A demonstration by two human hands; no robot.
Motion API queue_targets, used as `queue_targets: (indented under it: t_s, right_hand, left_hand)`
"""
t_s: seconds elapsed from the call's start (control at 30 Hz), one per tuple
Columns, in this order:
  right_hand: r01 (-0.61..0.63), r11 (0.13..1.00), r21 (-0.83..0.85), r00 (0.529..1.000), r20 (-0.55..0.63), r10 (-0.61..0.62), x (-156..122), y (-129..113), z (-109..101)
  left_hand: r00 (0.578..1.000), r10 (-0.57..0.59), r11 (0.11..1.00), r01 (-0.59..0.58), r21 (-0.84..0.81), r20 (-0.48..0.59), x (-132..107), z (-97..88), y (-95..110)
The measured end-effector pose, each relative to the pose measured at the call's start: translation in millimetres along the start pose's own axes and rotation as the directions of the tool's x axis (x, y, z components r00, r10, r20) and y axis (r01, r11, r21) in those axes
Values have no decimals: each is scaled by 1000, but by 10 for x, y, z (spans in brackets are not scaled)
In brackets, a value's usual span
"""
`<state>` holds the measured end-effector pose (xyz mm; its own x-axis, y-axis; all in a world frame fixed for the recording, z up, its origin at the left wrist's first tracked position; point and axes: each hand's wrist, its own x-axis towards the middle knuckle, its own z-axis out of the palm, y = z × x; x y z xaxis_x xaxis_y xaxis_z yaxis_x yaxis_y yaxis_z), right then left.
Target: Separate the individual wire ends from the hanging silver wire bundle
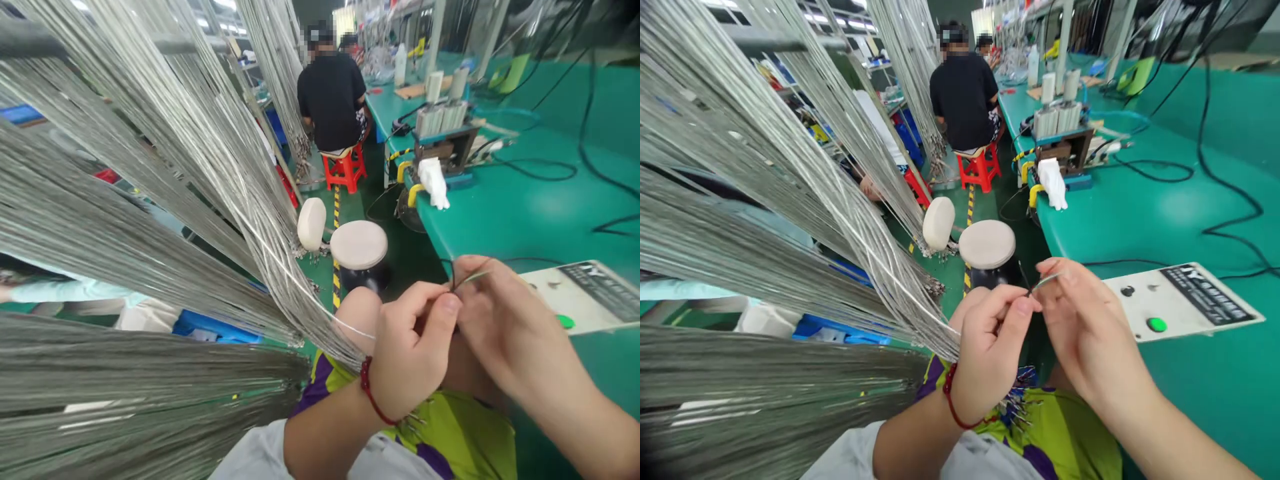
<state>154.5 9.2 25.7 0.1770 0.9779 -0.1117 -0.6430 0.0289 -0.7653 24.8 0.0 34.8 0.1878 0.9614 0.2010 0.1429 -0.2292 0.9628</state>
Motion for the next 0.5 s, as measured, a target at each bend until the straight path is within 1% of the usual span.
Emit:
queue_targets:
  t_s: [0.07, 0.1, 0.17, 0.23, 0.27, 0.33, 0.37, 0.4, 0.43, 0.47, 0.5]
  right_hand:
    - [-110, 993, -32, 991, 77, 113, -69, 190, -2]
    - [-159, 985, -60, 982, 91, 164, -91, 273, -2]
    - [-209, 972, -109, 974, 61, 216, -96, 404, -12]
    - [-213, 966, -147, 977, 2, 215, -53, 484, -39]
    - [-217, 962, -167, 976, -20, 217, -21, 508, -56]
    - [-237, 948, -213, 971, -58, 230, 40, 539, -101]
    - [-239, 942, -235, 971, -79, 227, 59, 552, -132]
    - [-231, 936, -264, 972, -98, 212, 66, 568, -175]
    - [-207, 927, -312, 977, -105, 183, 58, 588, -233]
    - [-170, 908, -383, 985, -92, 146, 35, 614, -310]
    - [-125, 879, -461, 992, -70, 104, 0, 646, -407]
  left_hand:
    - [1000, 16, 997, -15, 82, -12, 30, -70, -45]
    - [1000, 13, 994, -12, 108, -5, 46, -102, -83]
    - [999, 2, 990, -8, 142, 40, 67, -156, -191]
    - [995, 13, 985, -30, 172, 98, 58, -206, -329]
    - [994, 45, 976, -66, 209, 104, 41, -234, -402]
    - [985, 162, 918, -170, 359, 54, -20, -306, -545]
    - [970, 241, 866, -227, 446, 26, -59, -353, -618]
    - [946, 323, 810, -287, 511, 19, -103, -406, -695]
    - [922, 383, 765, -348, 542, 52, -147, -466, -777]
    - [900, 419, 747, -416, 518, 118, -190, -530, -865]
    - [876, 432, 751, -480, 453, 212, -229, -598, -957]
